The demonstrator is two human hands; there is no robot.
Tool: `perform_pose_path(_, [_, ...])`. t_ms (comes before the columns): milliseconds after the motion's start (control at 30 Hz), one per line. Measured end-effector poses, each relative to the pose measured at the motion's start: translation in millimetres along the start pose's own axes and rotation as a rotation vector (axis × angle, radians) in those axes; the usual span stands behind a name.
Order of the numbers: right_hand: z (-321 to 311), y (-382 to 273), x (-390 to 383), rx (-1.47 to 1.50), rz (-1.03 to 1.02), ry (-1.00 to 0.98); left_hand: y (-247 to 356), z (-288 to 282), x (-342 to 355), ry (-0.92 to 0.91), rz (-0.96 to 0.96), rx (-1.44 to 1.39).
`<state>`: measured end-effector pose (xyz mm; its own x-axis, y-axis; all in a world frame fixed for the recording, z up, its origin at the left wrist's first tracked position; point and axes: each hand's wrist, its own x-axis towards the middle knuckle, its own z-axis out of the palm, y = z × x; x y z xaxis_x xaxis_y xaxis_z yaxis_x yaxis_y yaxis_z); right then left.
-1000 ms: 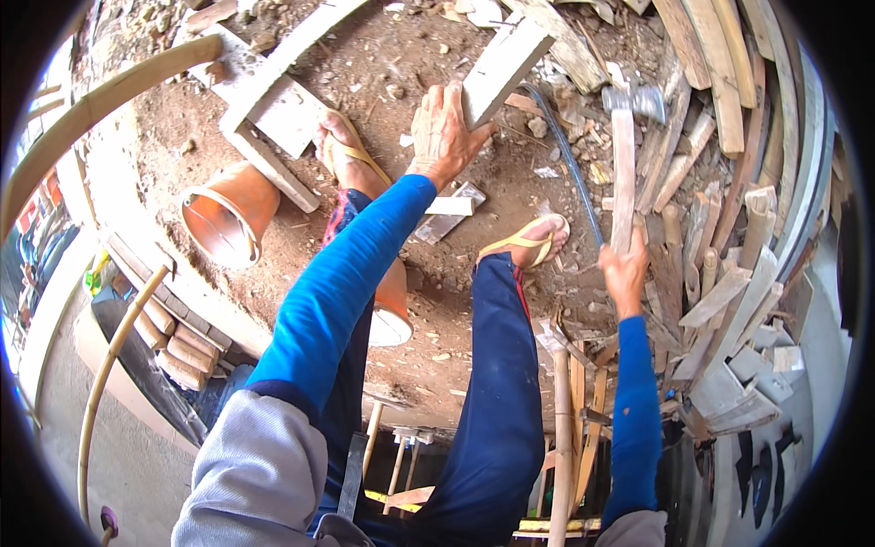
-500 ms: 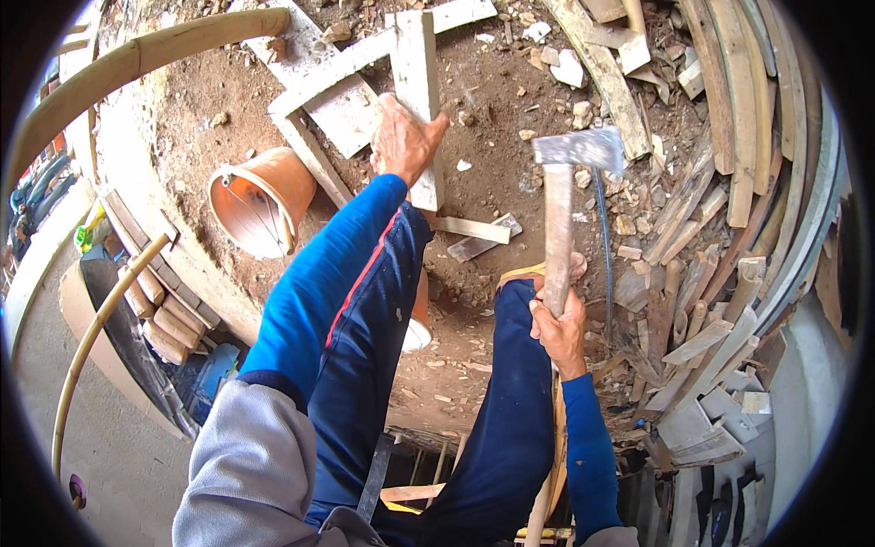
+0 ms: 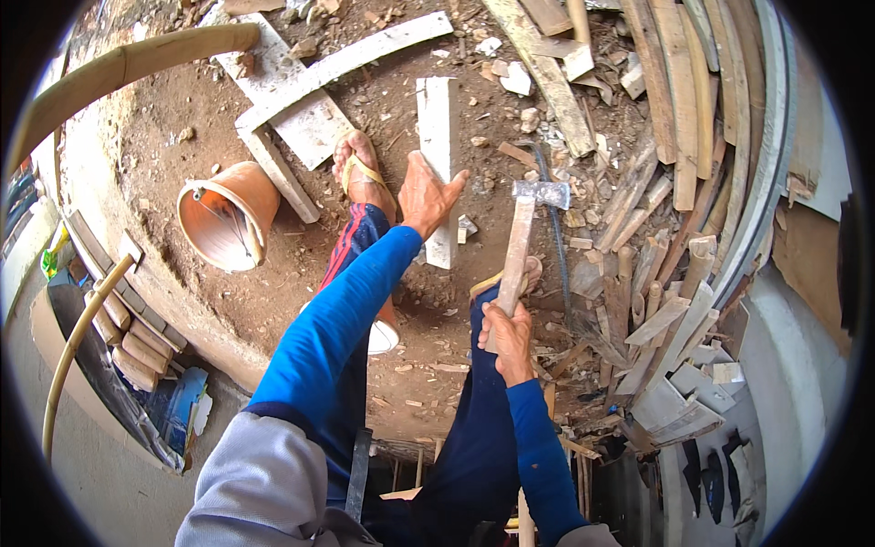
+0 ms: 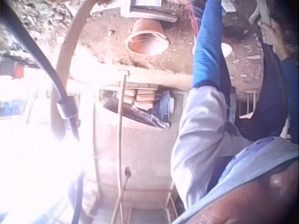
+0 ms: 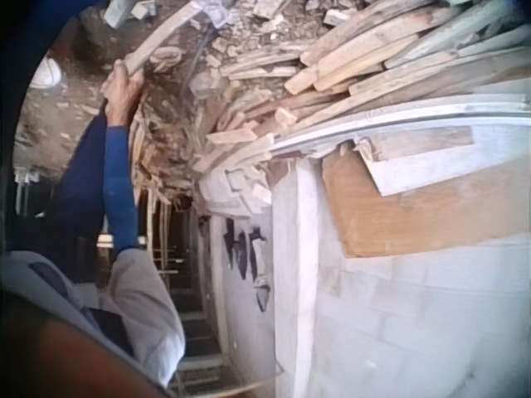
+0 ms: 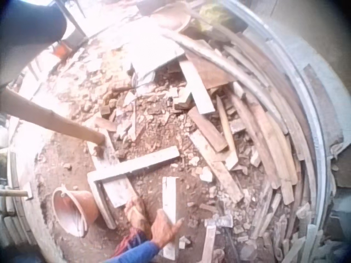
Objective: The person sits on the ground and uses a metal bar to break small pieces of wood. They repeatedly position the wood and strike it with the bar to split it into smaller fragments.
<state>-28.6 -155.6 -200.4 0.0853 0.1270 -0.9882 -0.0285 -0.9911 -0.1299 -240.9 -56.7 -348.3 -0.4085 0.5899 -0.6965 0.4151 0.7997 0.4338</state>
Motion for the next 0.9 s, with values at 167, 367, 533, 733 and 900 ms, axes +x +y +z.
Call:
perform_pose_path(167, [-18.7, 1.5, 1.9, 0.045, 0.078, -0.012, -5.0, -0.9, -14.1, 0.138, 0.077, 0.074])
perform_pose_path(367, [-67.1, -3.2, 6.3, -0.221, -0.106, -0.018, -8.1, 12.8, -46.0, 0.247, 0.080, 0.084])
perform_pose_path(533, [-84.6, 24.8, 14.2, -0.233, -0.220, -0.016, -7.3, 35.2, -63.9, 0.245, 0.057, -0.015])
perform_pose_path(733, [-98.6, 28.6, 27.6, -0.259, -0.181, -0.024, -35.0, 29.3, -31.3, 0.267, 0.126, 0.161])
perform_pose_path(900, [-132.3, -12.6, 101.1, -0.326, -0.330, 0.060, -69.2, 25.6, 9.4, 0.272, 0.173, 0.307])
